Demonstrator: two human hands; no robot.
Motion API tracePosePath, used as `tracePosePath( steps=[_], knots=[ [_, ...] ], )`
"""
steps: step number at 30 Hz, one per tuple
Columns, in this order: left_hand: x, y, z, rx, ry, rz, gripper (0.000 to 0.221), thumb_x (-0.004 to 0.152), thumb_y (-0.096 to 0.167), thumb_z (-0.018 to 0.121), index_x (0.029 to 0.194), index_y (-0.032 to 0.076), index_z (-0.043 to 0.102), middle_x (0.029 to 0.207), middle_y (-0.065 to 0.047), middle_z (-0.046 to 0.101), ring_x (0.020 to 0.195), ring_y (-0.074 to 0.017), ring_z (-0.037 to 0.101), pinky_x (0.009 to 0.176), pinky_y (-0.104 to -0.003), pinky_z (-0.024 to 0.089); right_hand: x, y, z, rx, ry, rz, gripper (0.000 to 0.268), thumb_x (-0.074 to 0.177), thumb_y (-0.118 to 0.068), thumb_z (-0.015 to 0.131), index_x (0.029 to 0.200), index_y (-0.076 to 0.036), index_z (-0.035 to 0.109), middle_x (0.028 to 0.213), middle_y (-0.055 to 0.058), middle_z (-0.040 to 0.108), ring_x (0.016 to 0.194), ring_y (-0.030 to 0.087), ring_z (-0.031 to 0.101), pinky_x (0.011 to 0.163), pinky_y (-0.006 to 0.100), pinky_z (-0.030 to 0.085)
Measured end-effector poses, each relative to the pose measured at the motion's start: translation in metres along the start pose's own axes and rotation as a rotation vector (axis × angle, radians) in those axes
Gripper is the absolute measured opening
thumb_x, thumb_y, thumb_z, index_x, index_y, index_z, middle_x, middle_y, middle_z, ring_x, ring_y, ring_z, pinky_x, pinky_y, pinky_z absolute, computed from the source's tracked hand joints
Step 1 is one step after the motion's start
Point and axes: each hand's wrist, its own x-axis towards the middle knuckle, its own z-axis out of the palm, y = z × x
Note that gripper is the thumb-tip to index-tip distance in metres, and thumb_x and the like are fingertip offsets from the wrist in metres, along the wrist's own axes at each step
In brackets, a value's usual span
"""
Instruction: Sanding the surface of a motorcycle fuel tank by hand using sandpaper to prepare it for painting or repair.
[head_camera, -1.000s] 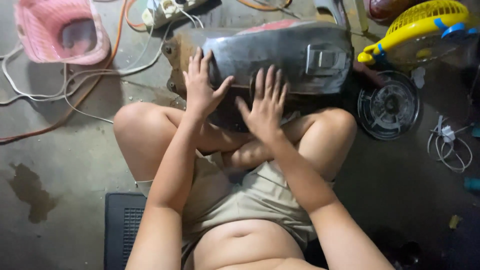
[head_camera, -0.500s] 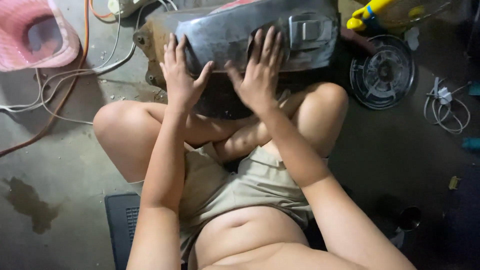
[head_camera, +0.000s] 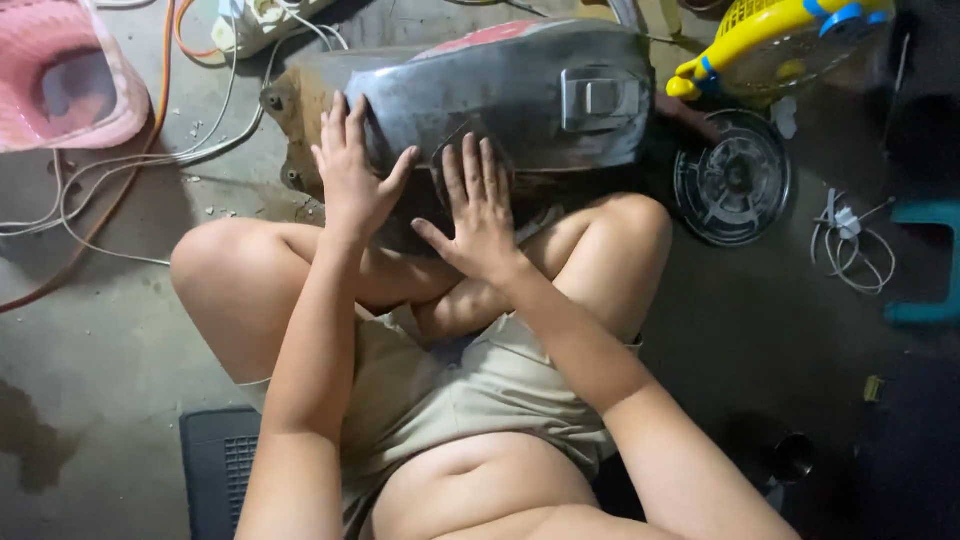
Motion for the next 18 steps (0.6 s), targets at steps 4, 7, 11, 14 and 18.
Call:
tracePosePath(
  steps=[4, 7, 11, 14, 18],
  knots=[
    [0.001, 0.001, -0.001, 0.025, -0.033, -0.040, 0.091, 0.094, 0.047, 0.085, 0.159, 0.009, 0.034, 0.165, -0.023, 0.026, 0.150, -0.0524, 0.031, 0.114, -0.076, 0.028, 0.039, 0.036, 0.000, -0.071, 0.212, -0.037, 0.078, 0.110, -0.050, 0.060, 0.169, -0.015, 0.022, 0.176, 0.015, 0.011, 0.164, 0.043, 0.019, 0.129, 0.067, 0.031],
    [0.000, 0.002, 0.001, 0.025, -0.001, -0.011, 0.088, 0.097, 0.047, 0.084, 0.160, 0.010, 0.034, 0.166, -0.022, 0.026, 0.151, -0.0521, 0.031, 0.114, -0.077, 0.030, 0.046, 0.044, -0.001, -0.083, 0.263, 0.173, 0.072, 0.113, -0.060, 0.040, 0.168, -0.016, 0.026, 0.175, 0.015, 0.013, 0.164, 0.040, 0.016, 0.132, 0.061, 0.025],
    [0.006, 0.001, 0.001, 0.013, 0.002, -0.038, 0.083, 0.095, 0.045, 0.080, 0.158, 0.009, 0.038, 0.166, -0.022, 0.027, 0.151, -0.0530, 0.028, 0.115, -0.076, 0.026, 0.017, 0.011, 0.010, -0.081, 0.113, -0.002, 0.095, 0.103, -0.060, 0.062, 0.169, -0.013, 0.013, 0.175, 0.019, 0.003, 0.164, 0.044, 0.009, 0.132, 0.063, 0.017],
    [0.006, 0.002, 0.002, -0.074, 0.075, -0.011, 0.066, 0.102, 0.036, 0.069, 0.154, 0.006, 0.041, 0.162, -0.024, 0.033, 0.149, -0.0504, 0.033, 0.119, -0.064, 0.029, 0.035, 0.030, 0.010, -0.120, 0.090, -0.017, 0.089, 0.105, -0.059, 0.063, 0.170, -0.019, 0.016, 0.176, 0.016, 0.006, 0.164, 0.041, 0.011, 0.132, 0.063, 0.018],
    [0.001, 0.028, -0.023, -0.183, 0.245, 0.276, 0.059, 0.095, 0.004, 0.078, 0.147, 0.006, 0.050, 0.159, -0.019, 0.043, 0.153, -0.0427, 0.034, 0.131, -0.060, 0.023, 0.063, 0.033, -0.001, -0.129, 0.272, 0.074, 0.086, 0.108, -0.061, 0.055, 0.166, -0.007, 0.021, 0.171, 0.025, 0.017, 0.160, 0.049, 0.020, 0.130, 0.066, 0.024]
  ],
)
